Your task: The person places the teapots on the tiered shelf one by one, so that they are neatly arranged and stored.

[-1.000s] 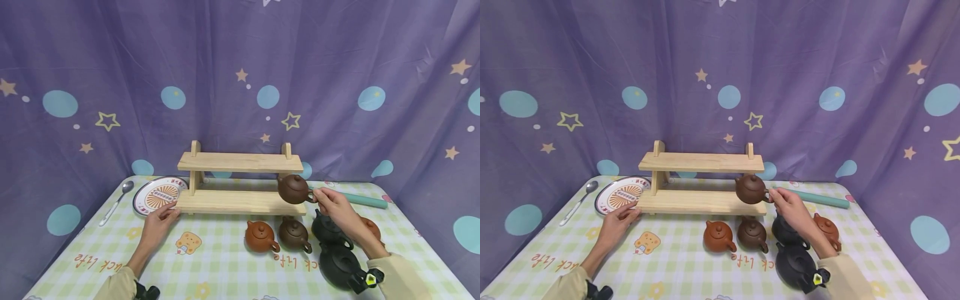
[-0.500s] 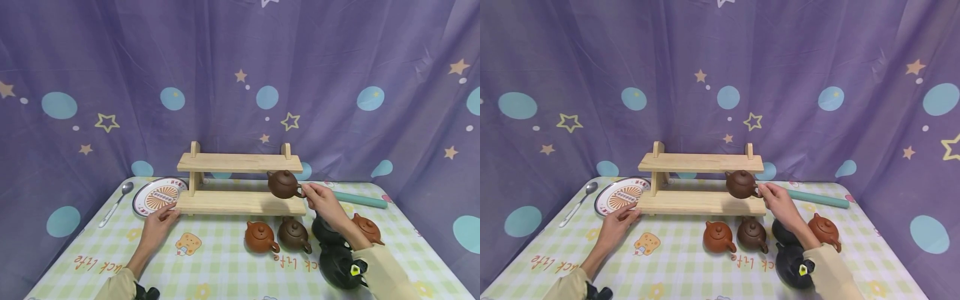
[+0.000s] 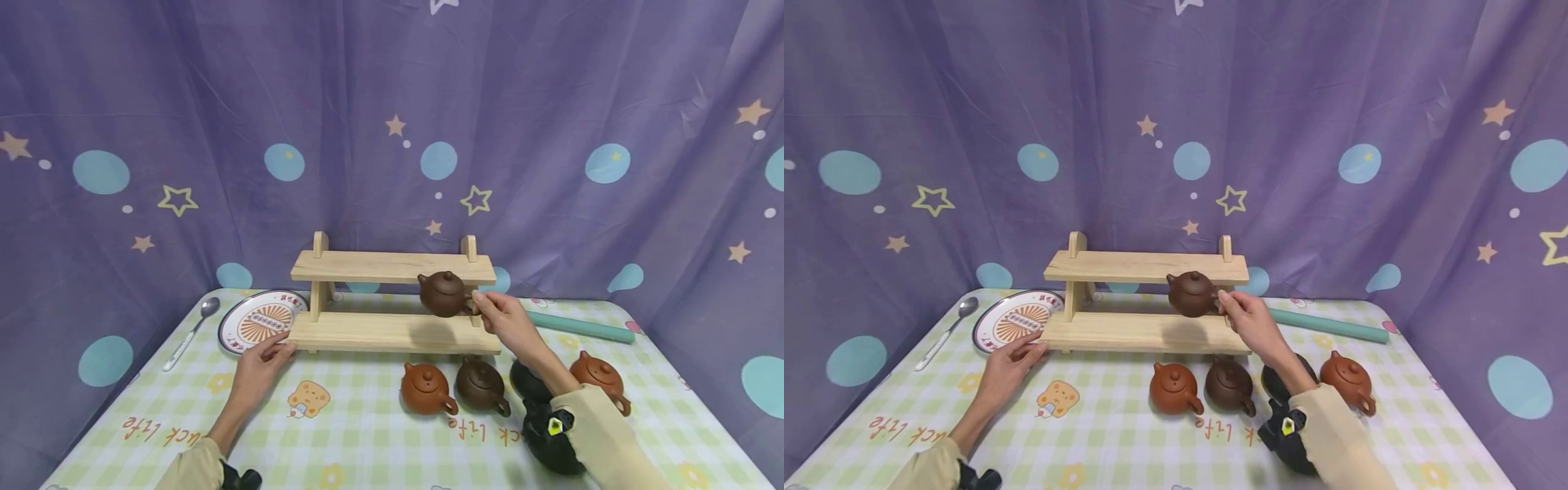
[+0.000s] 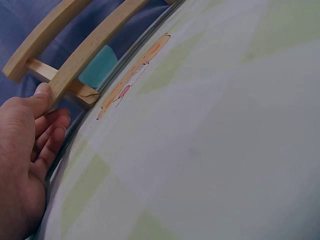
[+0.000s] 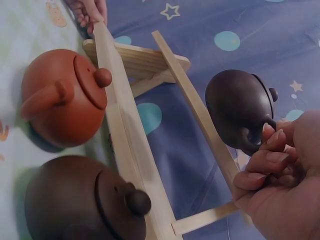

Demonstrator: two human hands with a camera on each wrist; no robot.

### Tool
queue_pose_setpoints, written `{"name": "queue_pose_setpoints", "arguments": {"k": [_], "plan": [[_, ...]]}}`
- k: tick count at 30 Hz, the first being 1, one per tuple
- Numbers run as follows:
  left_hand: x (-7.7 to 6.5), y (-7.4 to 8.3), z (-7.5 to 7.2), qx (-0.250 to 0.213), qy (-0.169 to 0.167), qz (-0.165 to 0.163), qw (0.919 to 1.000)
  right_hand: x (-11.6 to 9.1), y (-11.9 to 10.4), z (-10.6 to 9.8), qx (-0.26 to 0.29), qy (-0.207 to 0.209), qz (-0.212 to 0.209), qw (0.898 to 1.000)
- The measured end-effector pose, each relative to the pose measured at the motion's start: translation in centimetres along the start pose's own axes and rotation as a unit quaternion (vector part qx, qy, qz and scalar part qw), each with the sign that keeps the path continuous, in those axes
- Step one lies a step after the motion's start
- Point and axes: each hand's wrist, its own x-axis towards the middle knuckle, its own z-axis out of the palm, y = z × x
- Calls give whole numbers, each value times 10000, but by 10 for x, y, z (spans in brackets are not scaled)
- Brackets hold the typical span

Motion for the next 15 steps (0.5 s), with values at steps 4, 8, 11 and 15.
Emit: {"name": "queue_pose_setpoints", "arguments": {"k": [4,8,11,15], "plan": [[0,0,0,-1,-15,-17,10000,5,-1,6,55,-5,22,10000],[1,0,0,13,-35,-22,10000,10,-3,13,145,57,50,9999],[1,0,-1,-5,-41,-17,10000,14,-4,17,222,69,64,9997],[1,0,0,-52,-51,-10,10000,18,-5,21,253,67,102,9996]]}}
